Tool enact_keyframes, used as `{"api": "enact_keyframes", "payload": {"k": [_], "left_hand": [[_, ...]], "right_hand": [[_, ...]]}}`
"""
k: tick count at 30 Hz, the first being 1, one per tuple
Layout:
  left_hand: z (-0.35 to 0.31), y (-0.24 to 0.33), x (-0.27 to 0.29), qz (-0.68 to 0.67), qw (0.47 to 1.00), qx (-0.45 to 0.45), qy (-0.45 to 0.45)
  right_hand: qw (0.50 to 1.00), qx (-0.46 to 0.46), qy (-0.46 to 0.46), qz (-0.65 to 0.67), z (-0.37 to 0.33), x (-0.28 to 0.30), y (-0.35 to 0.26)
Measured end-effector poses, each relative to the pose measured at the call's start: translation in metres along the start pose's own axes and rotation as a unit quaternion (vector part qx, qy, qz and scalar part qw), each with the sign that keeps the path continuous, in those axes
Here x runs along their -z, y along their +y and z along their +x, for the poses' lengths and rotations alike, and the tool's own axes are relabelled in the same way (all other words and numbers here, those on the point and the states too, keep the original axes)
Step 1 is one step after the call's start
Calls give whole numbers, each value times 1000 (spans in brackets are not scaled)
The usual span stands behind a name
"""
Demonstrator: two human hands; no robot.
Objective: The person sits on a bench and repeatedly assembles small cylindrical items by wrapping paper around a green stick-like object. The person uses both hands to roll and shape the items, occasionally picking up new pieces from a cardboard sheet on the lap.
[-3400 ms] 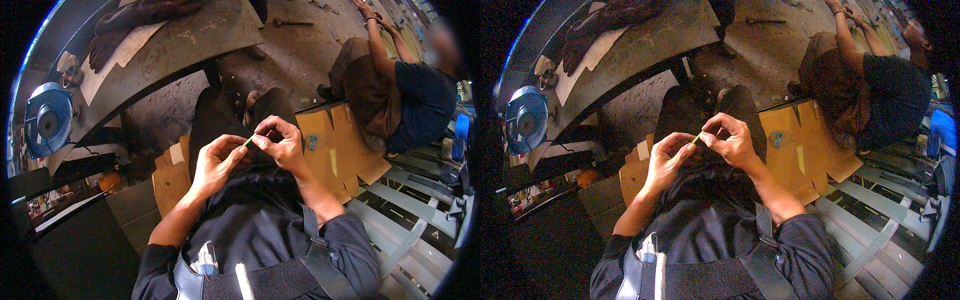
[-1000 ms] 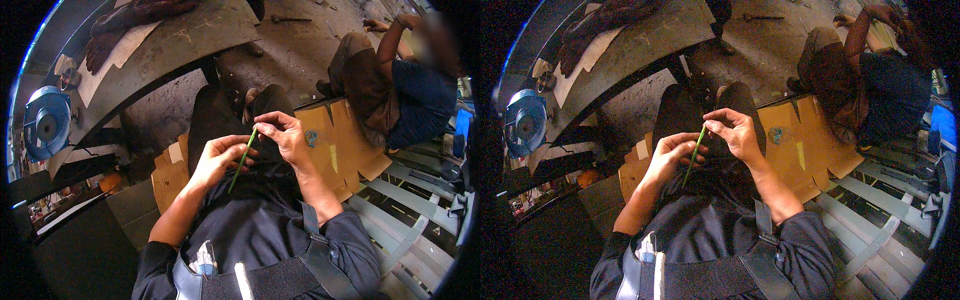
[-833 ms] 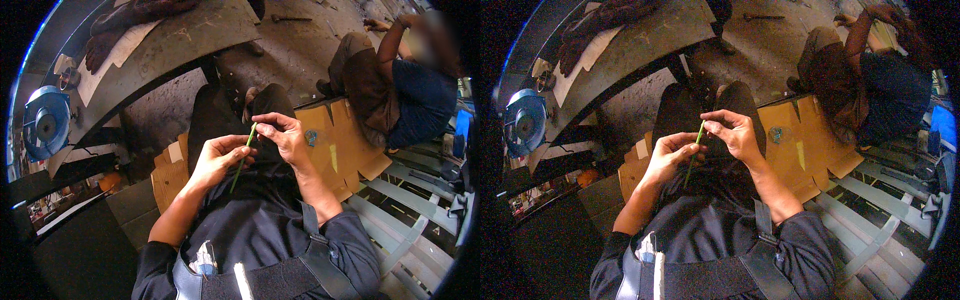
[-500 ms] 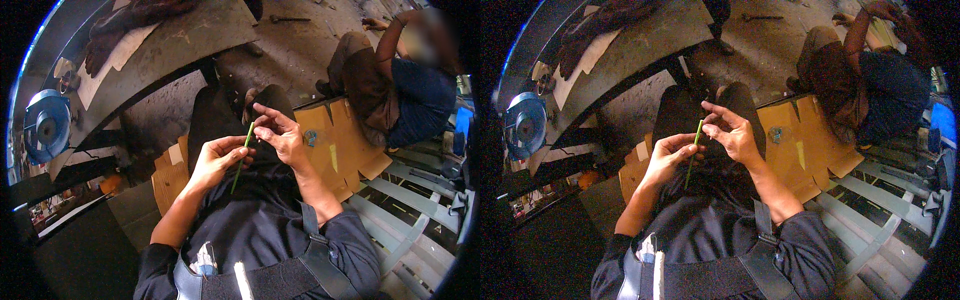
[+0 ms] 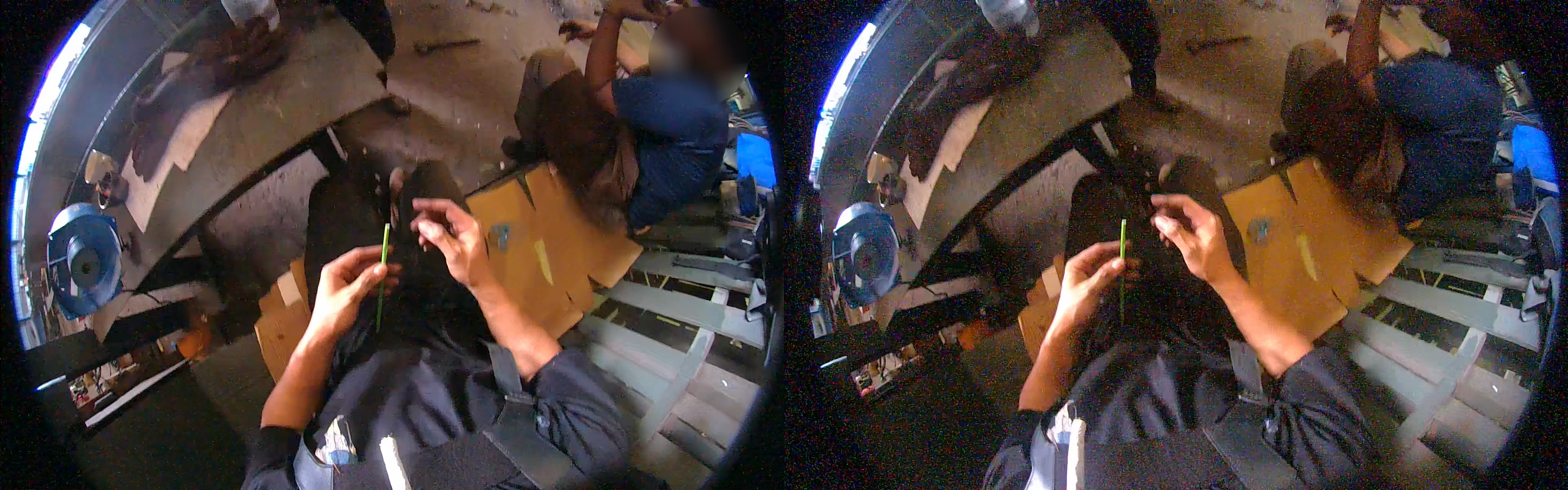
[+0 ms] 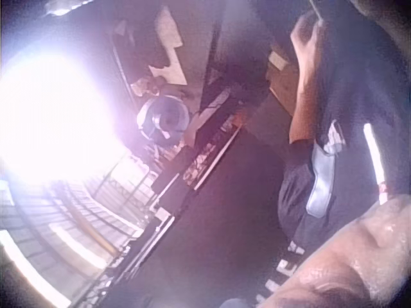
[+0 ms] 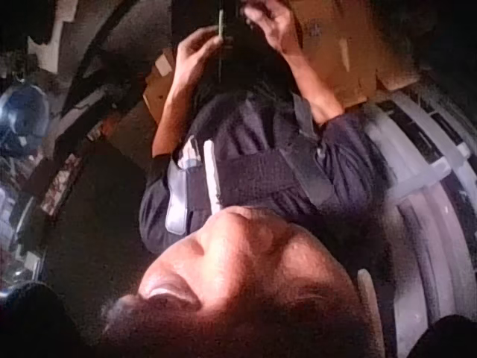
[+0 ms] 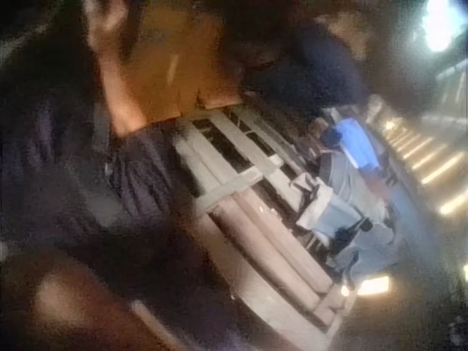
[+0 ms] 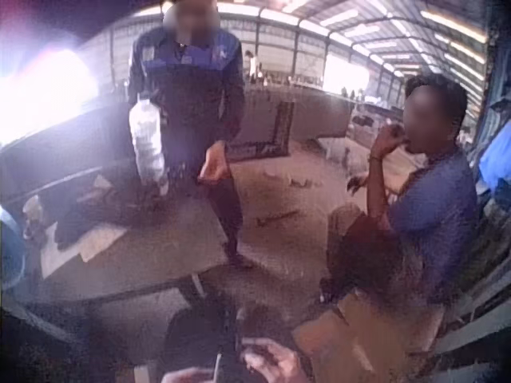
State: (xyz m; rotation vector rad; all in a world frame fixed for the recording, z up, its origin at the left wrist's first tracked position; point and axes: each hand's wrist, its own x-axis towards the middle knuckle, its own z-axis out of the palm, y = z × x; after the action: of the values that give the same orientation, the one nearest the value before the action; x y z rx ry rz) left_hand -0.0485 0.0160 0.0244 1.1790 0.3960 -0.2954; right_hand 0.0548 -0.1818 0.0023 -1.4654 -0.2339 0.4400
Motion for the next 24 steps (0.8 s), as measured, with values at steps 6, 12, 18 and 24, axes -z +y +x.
{"api": "enact_keyframes", "payload": {"k": [6,12,18,24], "left_hand": [[3,-1,10,31,997,-18,70],[6,3,17,87,988,-60,115],[-2,-5,23,73,989,-34,123],[-5,-14,27,62,989,-45,123]], "right_hand": [[999,-15,46,-24,-1,8,8],[994,9,24,-109,10,9,14],[991,-5,20,-131,1,12,22],[988,-13,38,-147,-1,11,34]]}}
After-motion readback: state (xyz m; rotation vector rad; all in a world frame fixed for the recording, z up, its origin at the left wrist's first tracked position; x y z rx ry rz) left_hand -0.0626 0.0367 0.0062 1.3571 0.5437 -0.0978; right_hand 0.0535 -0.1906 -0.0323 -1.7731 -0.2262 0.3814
